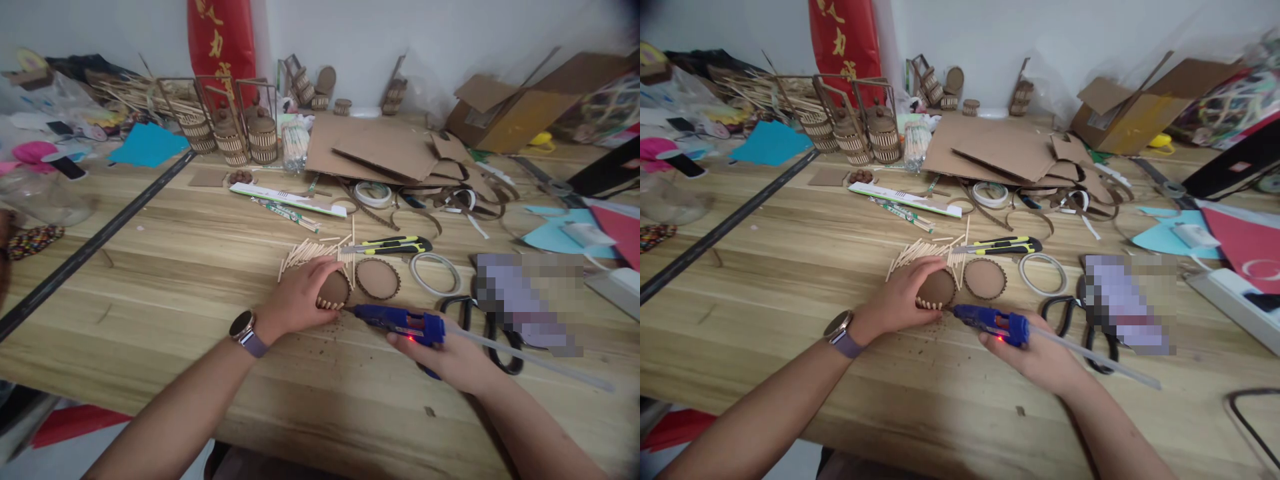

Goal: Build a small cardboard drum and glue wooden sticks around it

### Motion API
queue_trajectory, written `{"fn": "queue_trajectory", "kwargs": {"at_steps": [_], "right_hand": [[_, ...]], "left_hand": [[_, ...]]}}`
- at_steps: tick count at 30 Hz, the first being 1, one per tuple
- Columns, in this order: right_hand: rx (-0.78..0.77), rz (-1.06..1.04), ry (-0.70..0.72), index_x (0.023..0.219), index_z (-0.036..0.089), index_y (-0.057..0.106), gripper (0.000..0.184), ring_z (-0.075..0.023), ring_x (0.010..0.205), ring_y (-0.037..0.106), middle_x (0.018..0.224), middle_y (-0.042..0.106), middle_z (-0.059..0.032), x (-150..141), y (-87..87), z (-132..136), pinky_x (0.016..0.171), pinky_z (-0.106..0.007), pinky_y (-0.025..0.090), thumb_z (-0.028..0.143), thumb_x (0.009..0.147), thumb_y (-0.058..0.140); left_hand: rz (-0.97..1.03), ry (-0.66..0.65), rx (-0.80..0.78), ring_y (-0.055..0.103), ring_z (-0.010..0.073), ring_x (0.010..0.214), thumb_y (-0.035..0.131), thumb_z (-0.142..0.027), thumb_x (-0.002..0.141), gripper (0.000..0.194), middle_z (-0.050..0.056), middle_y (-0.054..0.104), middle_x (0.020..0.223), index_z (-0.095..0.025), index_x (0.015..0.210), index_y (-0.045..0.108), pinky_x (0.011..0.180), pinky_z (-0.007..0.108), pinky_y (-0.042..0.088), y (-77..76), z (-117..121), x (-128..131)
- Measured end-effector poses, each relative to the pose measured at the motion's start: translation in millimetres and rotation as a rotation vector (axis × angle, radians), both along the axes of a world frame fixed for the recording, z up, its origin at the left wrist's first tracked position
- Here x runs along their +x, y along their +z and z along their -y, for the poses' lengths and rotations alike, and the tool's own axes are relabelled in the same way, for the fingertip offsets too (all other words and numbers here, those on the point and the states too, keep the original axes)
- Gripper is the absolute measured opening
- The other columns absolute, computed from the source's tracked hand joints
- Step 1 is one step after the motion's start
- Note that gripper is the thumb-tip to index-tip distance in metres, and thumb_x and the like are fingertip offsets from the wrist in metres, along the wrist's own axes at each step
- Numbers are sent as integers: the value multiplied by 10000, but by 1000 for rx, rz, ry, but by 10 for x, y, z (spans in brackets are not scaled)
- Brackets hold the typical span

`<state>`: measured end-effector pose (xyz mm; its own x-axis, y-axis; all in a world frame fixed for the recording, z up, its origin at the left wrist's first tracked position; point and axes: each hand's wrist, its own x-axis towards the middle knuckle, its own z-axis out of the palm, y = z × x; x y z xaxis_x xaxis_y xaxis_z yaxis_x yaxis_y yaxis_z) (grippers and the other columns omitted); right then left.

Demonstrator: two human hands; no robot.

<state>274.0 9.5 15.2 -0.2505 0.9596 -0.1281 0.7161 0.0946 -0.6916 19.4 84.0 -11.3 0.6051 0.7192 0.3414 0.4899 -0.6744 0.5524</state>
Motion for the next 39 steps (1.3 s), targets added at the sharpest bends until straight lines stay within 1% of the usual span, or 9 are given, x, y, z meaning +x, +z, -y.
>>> {"fn": "queue_trajectory", "kwargs": {"at_steps": [3, 7, 12, 16, 21, 28, 33, 39], "right_hand": [[20, 2, 43, 775, 228, 742, 322, -202, 662, 680, 737, 749, -25, -49, 60, -15, 595, -271, 536, 481, 826, 550], [27, -4, 50, 799, 240, 746, 273, -211, 654, 683, 755, 757, -23, -93, 102, -17, 585, -280, 539, 449, 813, 570], [31, -14, 23, 820, 256, 760, 256, -233, 683, 693, 788, 769, -23, -104, 89, -9, 609, -311, 548, 442, 800, 585], [26, 26, 48, 835, 243, 763, 302, -251, 717, 706, 828, 778, -41, -99, 81, -10, 629, -332, 553, 464, 812, 558], [36, 37, 44, 870, 244, 753, 318, -247, 755, 712, 856, 778, -38, -101, 76, -6, 653, -318, 549, 478, 833, 541], [51, 15, 18, 809, 261, 756, 256, -224, 660, 685, 760, 763, -17, -121, 81, -2, 590, -300, 529, 445, 802, 577], [45, 11, 31, 842, 261, 763, 269, -227, 684, 695, 796, 771, -20, -124, 86, -9, 609, -307, 543, 447, 810, 571], [52, 14, 25, 827, 263, 757, 265, -222, 676, 692, 766, 767, -12, -129, 92, -12, 602, -299, 539, 450, 801, 571]], "left_hand": [[-1, -4, 14, 490, 297, 1302, 792, -195, 666, 785, 149, 500, 1396, -201, 1354, 415, 1104, 481, 408, 3, 2, -5], [-8, 1, 22, 497, 303, 1298, 780, -198, 678, 776, 138, 506, 1393, -219, 1358, 408, 1097, 495, 413, 10, 3, -13], [-8, 1, 17, 495, 307, 1300, 775, -211, 684, 778, 128, 506, 1396, -245, 1364, 398, 1094, 513, 410, 10, 4, -7], [-17, 4, 26, 498, 295, 1297, 785, -210, 680, 766, 136, 512, 1389, -222, 1348, 410, 1096, 488, 417, 14, 2, -4], [-17, 1, 41, 500, 291, 1293, 790, -206, 674, 766, 142, 512, 1386, -205, 1342, 414, 1095, 475, 421, 8, -3, -6], [-14, -1, 22, 502, 298, 1293, 770, -198, 685, 762, 127, 510, 1389, -242, 1351, 402, 1092, 497, 419, 20, 5, -7], [-7, -1, 23, 499, 300, 1293, 764, -196, 690, 748, 131, 514, 1381, -231, 1349, 412, 1095, 497, 415, 30, 9, -4], [-3, -2, 17, 498, 306, 1294, 759, -191, 683, 764, 125, 511, 1386, -245, 1357, 404, 1094, 511, 410, 16, 5, -1]]}}
